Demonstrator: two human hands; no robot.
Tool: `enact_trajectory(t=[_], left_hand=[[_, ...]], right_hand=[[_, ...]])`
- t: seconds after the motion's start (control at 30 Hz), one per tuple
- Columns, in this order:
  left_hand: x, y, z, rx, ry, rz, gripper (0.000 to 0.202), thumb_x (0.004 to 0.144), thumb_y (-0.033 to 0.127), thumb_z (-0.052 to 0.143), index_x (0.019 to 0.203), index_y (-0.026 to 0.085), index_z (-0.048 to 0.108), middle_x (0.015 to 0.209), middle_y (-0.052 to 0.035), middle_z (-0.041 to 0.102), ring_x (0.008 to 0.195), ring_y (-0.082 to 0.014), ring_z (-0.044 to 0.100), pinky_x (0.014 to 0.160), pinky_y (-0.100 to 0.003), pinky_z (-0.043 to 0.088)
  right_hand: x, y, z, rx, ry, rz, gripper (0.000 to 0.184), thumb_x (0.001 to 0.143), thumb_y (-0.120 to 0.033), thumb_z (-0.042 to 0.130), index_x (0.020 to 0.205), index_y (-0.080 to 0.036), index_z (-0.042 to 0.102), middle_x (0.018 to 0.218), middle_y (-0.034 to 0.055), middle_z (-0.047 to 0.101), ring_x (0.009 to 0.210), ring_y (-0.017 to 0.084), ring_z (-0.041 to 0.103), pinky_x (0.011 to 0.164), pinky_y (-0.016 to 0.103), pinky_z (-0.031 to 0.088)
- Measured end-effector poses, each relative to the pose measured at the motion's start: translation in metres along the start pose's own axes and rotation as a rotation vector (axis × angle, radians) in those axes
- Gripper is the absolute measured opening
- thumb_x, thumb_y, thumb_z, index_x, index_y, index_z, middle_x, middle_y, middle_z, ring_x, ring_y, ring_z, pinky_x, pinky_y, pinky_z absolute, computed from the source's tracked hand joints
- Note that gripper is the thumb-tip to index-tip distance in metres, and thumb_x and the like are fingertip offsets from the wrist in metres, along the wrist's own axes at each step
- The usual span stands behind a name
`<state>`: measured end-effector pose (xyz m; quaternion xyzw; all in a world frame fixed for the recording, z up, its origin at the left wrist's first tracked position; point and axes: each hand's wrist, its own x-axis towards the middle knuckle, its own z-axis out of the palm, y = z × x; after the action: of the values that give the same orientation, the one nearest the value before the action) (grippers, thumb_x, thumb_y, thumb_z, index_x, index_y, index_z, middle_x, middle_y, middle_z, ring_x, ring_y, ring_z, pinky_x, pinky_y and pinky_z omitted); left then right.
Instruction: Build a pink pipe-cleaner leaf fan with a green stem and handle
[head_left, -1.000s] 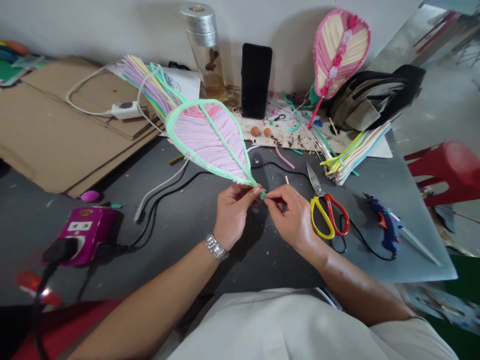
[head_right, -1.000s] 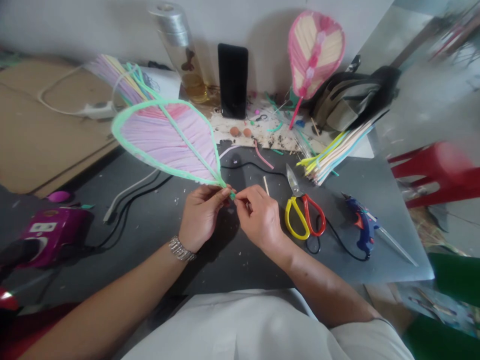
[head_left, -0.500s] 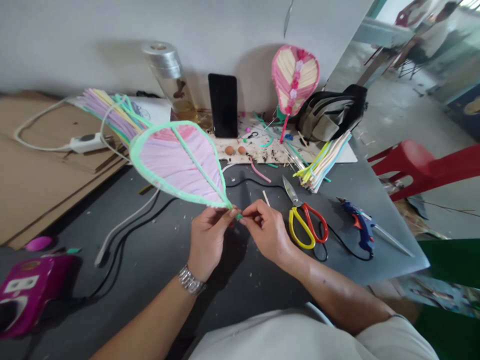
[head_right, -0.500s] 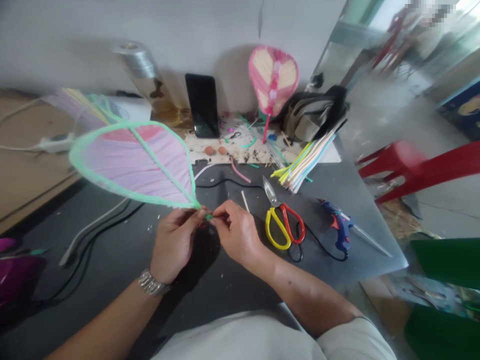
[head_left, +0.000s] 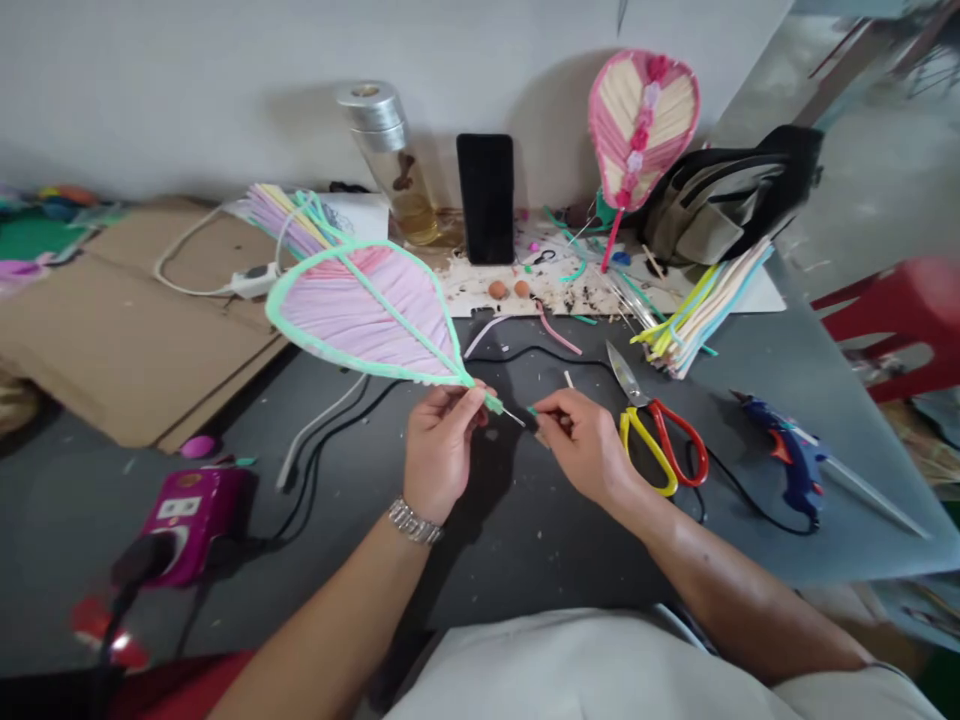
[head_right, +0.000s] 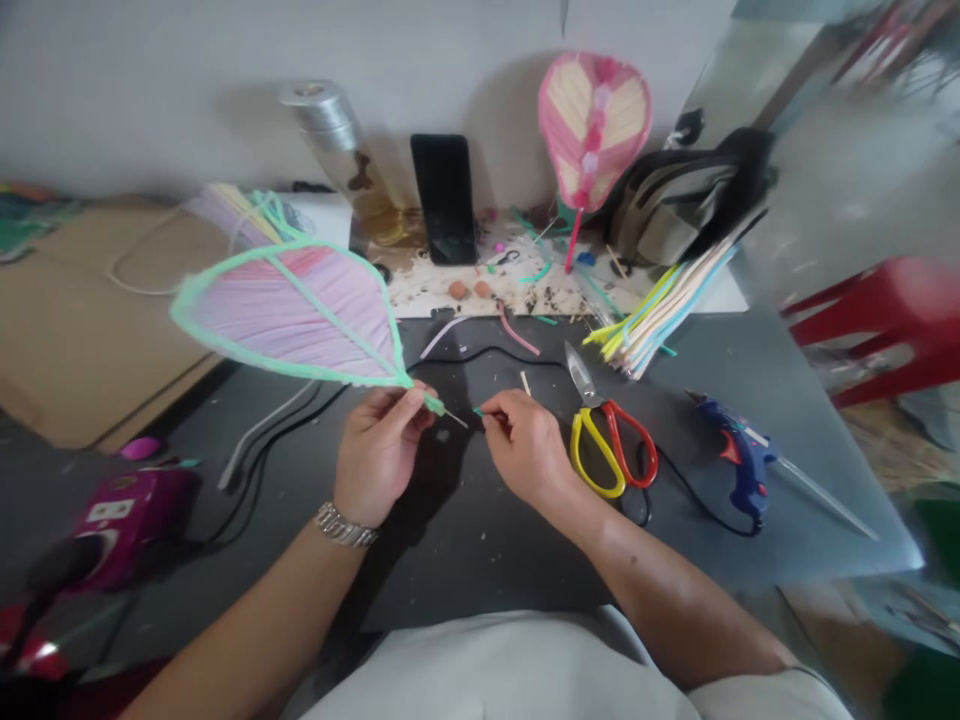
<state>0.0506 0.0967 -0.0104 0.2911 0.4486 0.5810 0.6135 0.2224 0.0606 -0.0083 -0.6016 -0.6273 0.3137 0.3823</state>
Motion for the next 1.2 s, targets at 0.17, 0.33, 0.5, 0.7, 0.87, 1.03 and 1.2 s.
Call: enact_trajectory(t=[0.17, 0.33, 0.5, 0.7, 0.87, 1.03, 1.2], left_hand=[[-0.001, 0.000, 0.000, -0.020, -0.030, -0.026, 0.023, 0.064, 0.029, 0.089, 0.075, 0.016, 0.073, 0.075, -0.0022, 0.073, 0.064, -0.0099, 0.060, 0.060, -0.021, 0.045], [-0.003, -0.002, 0.000, 0.063, -0.053, -0.013, 0.019, 0.069, 0.029, 0.087, 0.076, 0.016, 0.076, 0.076, -0.0033, 0.074, 0.066, -0.0113, 0.062, 0.062, -0.023, 0.046], [-0.008, -0.007, 0.001, 0.149, -0.083, -0.022, 0.016, 0.071, 0.028, 0.085, 0.080, 0.017, 0.078, 0.079, -0.0038, 0.076, 0.066, -0.0115, 0.062, 0.062, -0.023, 0.047], [-0.014, -0.008, 0.005, 0.153, -0.076, -0.033, 0.016, 0.070, 0.029, 0.086, 0.079, 0.017, 0.079, 0.079, -0.0046, 0.077, 0.065, -0.0133, 0.064, 0.060, -0.023, 0.047], [-0.017, -0.007, 0.008, 0.161, -0.042, -0.003, 0.018, 0.068, 0.030, 0.086, 0.079, 0.016, 0.079, 0.079, -0.0054, 0.078, 0.065, -0.0136, 0.064, 0.059, -0.023, 0.048], [-0.019, -0.004, 0.009, 0.213, -0.014, 0.022, 0.020, 0.069, 0.032, 0.086, 0.079, 0.016, 0.079, 0.079, -0.0059, 0.078, 0.065, -0.0144, 0.065, 0.062, -0.025, 0.051], [-0.021, -0.003, 0.011, 0.228, 0.018, 0.036, 0.019, 0.067, 0.031, 0.086, 0.077, 0.017, 0.078, 0.077, -0.0051, 0.077, 0.068, -0.0162, 0.067, 0.066, -0.027, 0.052]], right_hand=[[0.001, 0.004, 0.000, 0.072, -0.028, 0.065, 0.007, 0.087, -0.022, 0.057, 0.086, -0.020, 0.063, 0.071, -0.0013, 0.062, 0.060, 0.012, 0.058, 0.058, 0.024, 0.043], [-0.001, -0.005, 0.000, 0.148, -0.026, 0.084, 0.010, 0.092, -0.027, 0.057, 0.088, -0.020, 0.063, 0.064, -0.0036, 0.059, 0.055, 0.011, 0.054, 0.053, 0.023, 0.040], [-0.007, -0.019, 0.005, -0.032, 0.095, -0.242, 0.012, 0.095, -0.020, 0.055, 0.094, -0.020, 0.066, 0.085, 0.0037, 0.068, 0.073, 0.014, 0.061, 0.066, 0.026, 0.047], [-0.006, -0.022, 0.009, -0.231, 0.163, -0.341, 0.013, 0.092, -0.014, 0.054, 0.083, -0.021, 0.060, 0.079, 0.0037, 0.066, 0.067, 0.014, 0.058, 0.062, 0.027, 0.046], [-0.008, -0.024, 0.012, -0.272, 0.185, -0.345, 0.016, 0.090, -0.012, 0.054, 0.078, -0.022, 0.058, 0.077, 0.0034, 0.064, 0.067, 0.014, 0.056, 0.062, 0.027, 0.045], [-0.009, -0.025, 0.013, -0.181, 0.177, -0.308, 0.014, 0.090, -0.011, 0.055, 0.081, -0.022, 0.059, 0.078, 0.0023, 0.062, 0.070, 0.014, 0.057, 0.063, 0.028, 0.045], [-0.009, -0.027, 0.013, -0.145, 0.168, -0.298, 0.013, 0.091, -0.013, 0.055, 0.081, -0.021, 0.059, 0.080, 0.0032, 0.062, 0.072, 0.015, 0.057, 0.064, 0.028, 0.045]])
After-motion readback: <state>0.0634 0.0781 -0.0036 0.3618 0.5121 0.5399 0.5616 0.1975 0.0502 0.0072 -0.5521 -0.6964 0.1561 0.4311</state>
